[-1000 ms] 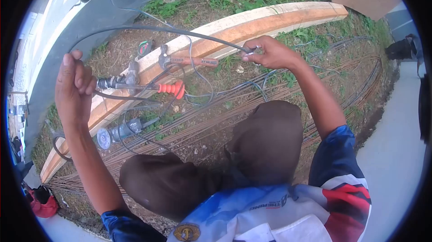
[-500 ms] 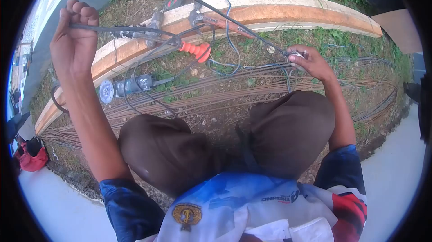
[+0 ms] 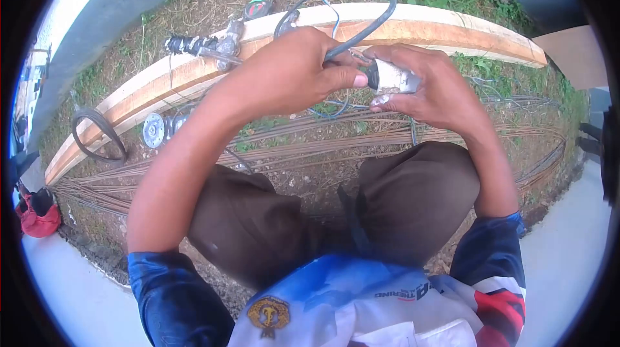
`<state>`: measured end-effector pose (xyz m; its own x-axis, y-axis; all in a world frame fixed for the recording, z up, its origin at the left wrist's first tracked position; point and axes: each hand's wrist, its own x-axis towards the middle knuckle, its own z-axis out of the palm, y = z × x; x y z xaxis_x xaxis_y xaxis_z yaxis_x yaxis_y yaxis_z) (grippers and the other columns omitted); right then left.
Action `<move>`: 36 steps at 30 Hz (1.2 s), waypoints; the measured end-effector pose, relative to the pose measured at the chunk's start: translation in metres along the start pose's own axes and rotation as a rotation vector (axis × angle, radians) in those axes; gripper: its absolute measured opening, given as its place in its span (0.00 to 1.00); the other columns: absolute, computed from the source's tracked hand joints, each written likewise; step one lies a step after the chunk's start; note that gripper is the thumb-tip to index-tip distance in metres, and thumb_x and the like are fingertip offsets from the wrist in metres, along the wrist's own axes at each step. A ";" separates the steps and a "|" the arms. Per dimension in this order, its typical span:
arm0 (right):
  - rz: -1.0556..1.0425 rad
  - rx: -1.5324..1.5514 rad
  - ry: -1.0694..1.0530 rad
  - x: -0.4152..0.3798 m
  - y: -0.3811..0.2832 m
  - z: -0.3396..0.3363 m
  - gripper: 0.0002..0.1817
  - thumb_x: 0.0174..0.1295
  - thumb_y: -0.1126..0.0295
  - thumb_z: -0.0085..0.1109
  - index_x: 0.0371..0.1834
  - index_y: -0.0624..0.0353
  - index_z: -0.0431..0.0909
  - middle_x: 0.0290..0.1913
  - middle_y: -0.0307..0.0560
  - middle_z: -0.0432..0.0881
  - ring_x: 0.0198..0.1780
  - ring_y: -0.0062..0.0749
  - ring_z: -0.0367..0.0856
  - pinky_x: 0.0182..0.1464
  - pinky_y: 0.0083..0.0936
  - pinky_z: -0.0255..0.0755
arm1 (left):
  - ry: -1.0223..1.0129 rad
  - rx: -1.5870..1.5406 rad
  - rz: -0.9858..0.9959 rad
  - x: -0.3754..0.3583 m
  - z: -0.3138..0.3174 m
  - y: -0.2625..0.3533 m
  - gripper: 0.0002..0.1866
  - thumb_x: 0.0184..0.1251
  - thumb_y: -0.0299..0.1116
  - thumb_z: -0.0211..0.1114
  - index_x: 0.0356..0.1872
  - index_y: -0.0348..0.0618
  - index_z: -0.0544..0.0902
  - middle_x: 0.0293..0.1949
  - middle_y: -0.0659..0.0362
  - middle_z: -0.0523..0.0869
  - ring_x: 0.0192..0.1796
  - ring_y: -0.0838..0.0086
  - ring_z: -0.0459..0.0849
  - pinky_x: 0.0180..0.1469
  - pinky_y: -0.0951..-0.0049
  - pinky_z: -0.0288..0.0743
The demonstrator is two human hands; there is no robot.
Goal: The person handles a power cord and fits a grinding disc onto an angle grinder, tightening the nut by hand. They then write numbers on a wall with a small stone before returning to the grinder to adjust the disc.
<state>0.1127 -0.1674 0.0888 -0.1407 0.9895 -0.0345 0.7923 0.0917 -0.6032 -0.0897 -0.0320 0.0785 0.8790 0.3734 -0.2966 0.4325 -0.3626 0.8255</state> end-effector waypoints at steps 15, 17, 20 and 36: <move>0.166 0.074 -0.214 -0.003 0.008 -0.010 0.32 0.59 0.55 0.71 0.64 0.61 0.76 0.50 0.65 0.85 0.52 0.62 0.83 0.55 0.49 0.75 | 0.128 0.553 0.048 -0.025 -0.017 0.003 0.12 0.72 0.37 0.65 0.44 0.37 0.82 0.35 0.40 0.84 0.41 0.39 0.80 0.43 0.51 0.73; 0.401 -0.012 -0.185 -0.029 0.034 -0.018 0.32 0.59 0.54 0.72 0.61 0.63 0.78 0.48 0.65 0.85 0.52 0.61 0.83 0.54 0.49 0.75 | 0.344 0.451 -0.174 -0.045 -0.064 -0.065 0.12 0.76 0.34 0.59 0.48 0.35 0.83 0.31 0.45 0.83 0.33 0.56 0.80 0.41 0.60 0.73; 0.338 0.151 -0.151 -0.064 0.071 0.028 0.31 0.57 0.56 0.74 0.58 0.64 0.80 0.45 0.62 0.86 0.50 0.59 0.84 0.53 0.48 0.75 | 0.420 0.295 -0.421 -0.058 -0.077 -0.065 0.23 0.80 0.50 0.59 0.50 0.35 0.86 0.27 0.64 0.75 0.32 0.78 0.71 0.37 0.73 0.65; 0.681 -0.656 0.297 -0.052 0.209 -0.241 0.20 0.61 0.65 0.71 0.57 0.55 0.82 0.46 0.49 0.89 0.40 0.39 0.90 0.41 0.36 0.83 | 0.312 0.120 -0.255 -0.067 -0.049 -0.047 0.23 0.80 0.50 0.59 0.41 0.37 0.85 0.21 0.67 0.71 0.25 0.82 0.65 0.29 0.73 0.56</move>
<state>0.4290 -0.1730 0.1561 0.5502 0.8338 0.0456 0.8333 -0.5518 0.0354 -0.1788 0.0017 0.0830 0.6462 0.6977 -0.3092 0.6647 -0.3155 0.6772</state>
